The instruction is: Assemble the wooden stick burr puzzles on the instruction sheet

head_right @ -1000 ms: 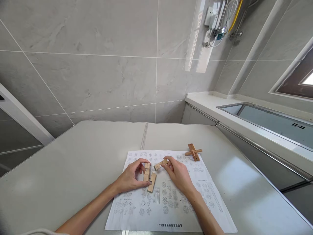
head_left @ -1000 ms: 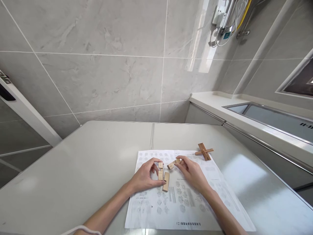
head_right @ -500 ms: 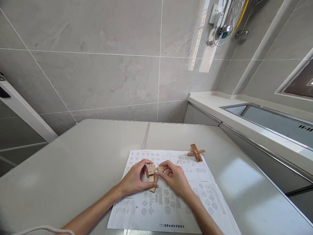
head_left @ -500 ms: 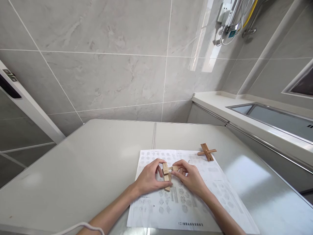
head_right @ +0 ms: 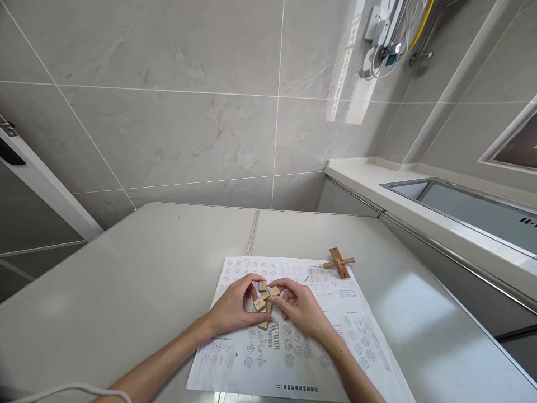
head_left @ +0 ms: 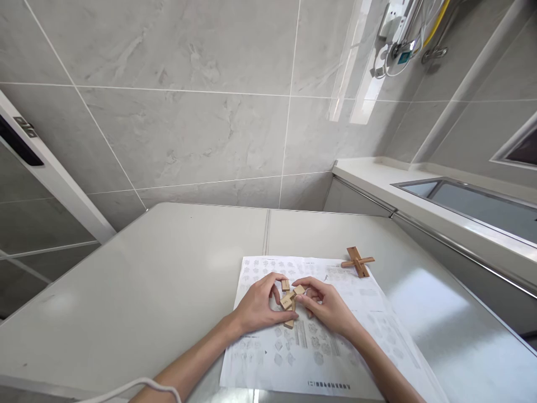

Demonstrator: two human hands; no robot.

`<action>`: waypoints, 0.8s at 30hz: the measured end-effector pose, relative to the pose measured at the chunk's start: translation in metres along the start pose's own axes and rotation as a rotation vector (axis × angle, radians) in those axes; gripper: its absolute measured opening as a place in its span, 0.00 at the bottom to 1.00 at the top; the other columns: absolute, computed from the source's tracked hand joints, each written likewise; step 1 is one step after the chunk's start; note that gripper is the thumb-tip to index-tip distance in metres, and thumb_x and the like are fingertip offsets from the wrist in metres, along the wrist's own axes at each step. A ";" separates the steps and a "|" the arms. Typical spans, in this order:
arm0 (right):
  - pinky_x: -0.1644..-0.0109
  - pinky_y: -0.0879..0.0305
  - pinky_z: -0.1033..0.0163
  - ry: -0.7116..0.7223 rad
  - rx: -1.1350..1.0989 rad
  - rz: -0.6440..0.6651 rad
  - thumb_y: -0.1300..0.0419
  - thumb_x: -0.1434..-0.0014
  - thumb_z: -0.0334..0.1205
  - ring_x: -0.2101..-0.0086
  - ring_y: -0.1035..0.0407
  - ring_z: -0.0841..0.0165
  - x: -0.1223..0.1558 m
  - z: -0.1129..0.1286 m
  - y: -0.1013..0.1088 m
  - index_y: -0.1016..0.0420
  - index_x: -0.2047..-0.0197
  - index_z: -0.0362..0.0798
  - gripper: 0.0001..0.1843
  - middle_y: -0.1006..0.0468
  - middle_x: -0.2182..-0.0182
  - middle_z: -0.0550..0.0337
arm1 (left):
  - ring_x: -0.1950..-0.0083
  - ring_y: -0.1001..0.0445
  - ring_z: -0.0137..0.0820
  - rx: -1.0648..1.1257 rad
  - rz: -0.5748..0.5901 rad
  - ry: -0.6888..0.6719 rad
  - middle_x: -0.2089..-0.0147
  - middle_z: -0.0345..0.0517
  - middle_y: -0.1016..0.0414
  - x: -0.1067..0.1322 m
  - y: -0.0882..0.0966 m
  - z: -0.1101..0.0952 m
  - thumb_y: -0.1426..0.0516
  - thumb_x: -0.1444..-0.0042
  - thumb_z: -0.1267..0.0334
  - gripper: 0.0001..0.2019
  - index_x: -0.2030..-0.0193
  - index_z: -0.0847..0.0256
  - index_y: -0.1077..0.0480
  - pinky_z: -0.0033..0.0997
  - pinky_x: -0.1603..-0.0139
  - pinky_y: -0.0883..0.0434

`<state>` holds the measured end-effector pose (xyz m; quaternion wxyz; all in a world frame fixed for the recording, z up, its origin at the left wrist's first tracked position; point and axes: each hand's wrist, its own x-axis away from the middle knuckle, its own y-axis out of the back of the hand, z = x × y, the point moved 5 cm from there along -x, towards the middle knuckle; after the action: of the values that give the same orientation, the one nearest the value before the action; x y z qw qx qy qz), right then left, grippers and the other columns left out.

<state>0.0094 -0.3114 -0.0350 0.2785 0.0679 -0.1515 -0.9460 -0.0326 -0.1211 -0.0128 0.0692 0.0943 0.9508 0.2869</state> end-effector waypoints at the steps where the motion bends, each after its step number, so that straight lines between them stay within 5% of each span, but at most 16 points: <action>1: 0.64 0.34 0.60 -0.003 -0.011 0.008 0.36 0.30 0.54 0.76 0.29 0.66 0.000 0.000 0.000 0.20 0.45 0.52 0.19 0.26 0.79 0.68 | 0.61 0.23 0.36 0.002 0.001 -0.001 0.61 0.35 0.23 0.000 0.000 0.000 0.23 0.53 0.50 0.33 0.43 0.52 0.29 0.35 0.56 0.29; 10: 0.66 0.34 0.60 -0.027 -0.110 -0.001 0.37 0.29 0.60 0.75 0.29 0.66 0.001 0.002 0.001 0.21 0.47 0.50 0.22 0.27 0.79 0.68 | 0.60 0.24 0.35 0.016 0.009 0.003 0.58 0.37 0.22 0.001 0.000 0.000 0.23 0.53 0.52 0.33 0.43 0.51 0.29 0.34 0.57 0.29; 17: 0.63 0.31 0.58 -0.025 -0.085 -0.047 0.32 0.34 0.55 0.72 0.26 0.63 0.001 0.000 0.003 0.20 0.49 0.51 0.19 0.23 0.75 0.65 | 0.59 0.25 0.37 0.013 -0.003 0.009 0.57 0.37 0.22 0.001 0.001 -0.002 0.23 0.53 0.51 0.31 0.44 0.52 0.27 0.34 0.57 0.31; 24: 0.63 0.35 0.59 -0.018 0.011 -0.132 0.29 0.38 0.51 0.72 0.34 0.65 0.002 0.002 0.004 0.17 0.52 0.52 0.15 0.22 0.73 0.64 | 0.58 0.25 0.36 0.026 -0.002 0.020 0.55 0.38 0.22 0.001 0.002 -0.004 0.24 0.51 0.50 0.29 0.45 0.52 0.27 0.34 0.57 0.30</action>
<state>0.0096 -0.3147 -0.0321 0.2140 0.0709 -0.1544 -0.9620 -0.0343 -0.1215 -0.0087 0.0586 0.0915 0.9551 0.2755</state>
